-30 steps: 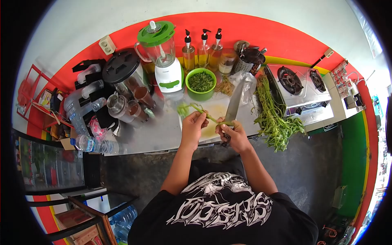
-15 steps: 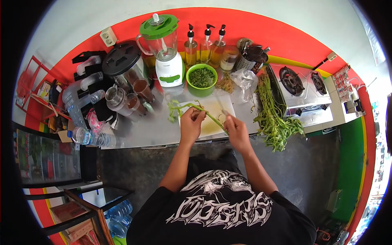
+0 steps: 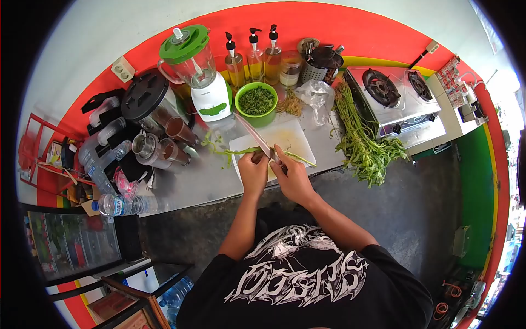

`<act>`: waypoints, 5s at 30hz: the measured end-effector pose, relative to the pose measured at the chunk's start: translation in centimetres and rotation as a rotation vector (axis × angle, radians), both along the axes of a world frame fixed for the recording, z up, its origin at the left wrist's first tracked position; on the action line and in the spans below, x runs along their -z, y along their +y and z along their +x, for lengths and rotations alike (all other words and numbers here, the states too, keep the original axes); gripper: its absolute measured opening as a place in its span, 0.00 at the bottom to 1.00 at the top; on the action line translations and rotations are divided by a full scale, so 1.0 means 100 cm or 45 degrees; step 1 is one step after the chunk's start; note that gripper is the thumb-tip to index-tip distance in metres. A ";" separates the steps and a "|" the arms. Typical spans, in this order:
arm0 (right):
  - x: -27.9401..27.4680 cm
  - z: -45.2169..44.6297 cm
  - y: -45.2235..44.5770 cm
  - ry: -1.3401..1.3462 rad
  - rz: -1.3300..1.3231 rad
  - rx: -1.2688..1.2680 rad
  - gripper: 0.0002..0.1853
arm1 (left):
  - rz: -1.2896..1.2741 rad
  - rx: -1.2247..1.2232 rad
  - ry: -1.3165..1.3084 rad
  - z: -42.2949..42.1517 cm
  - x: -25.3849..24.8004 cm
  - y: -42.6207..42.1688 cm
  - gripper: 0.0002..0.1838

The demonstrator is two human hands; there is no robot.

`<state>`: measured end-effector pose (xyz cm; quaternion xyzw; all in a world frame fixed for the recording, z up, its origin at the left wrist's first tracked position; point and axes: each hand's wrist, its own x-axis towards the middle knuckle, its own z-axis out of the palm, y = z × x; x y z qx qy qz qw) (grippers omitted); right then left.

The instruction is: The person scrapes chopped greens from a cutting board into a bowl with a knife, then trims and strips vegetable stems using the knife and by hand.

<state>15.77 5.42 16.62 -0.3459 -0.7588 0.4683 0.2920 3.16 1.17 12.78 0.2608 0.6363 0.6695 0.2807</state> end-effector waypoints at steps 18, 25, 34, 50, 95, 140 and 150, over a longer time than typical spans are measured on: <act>0.046 -0.010 0.013 -0.137 -0.178 0.058 0.26 | 0.094 -0.093 -0.074 -0.013 0.027 -0.006 0.08; 0.028 -0.008 0.009 -0.041 -0.362 -0.071 0.27 | 0.027 -0.059 0.123 -0.011 0.029 0.001 0.09; 0.031 -0.004 0.011 -0.067 -0.279 0.071 0.26 | 0.059 -0.055 0.132 -0.004 0.026 0.007 0.07; 0.041 -0.010 0.001 -0.085 -0.190 0.129 0.26 | 0.068 0.047 0.178 -0.014 0.031 -0.002 0.05; 0.025 -0.010 0.025 0.045 -0.285 0.016 0.11 | -0.029 0.173 0.158 -0.005 0.023 -0.021 0.11; 0.040 -0.031 -0.011 -0.060 -0.128 -0.194 0.36 | 0.300 -0.390 -0.524 -0.018 0.050 -0.010 0.10; 0.047 -0.025 0.000 -0.080 -0.282 -0.047 0.33 | 0.170 -0.396 -0.537 -0.014 0.025 -0.006 0.11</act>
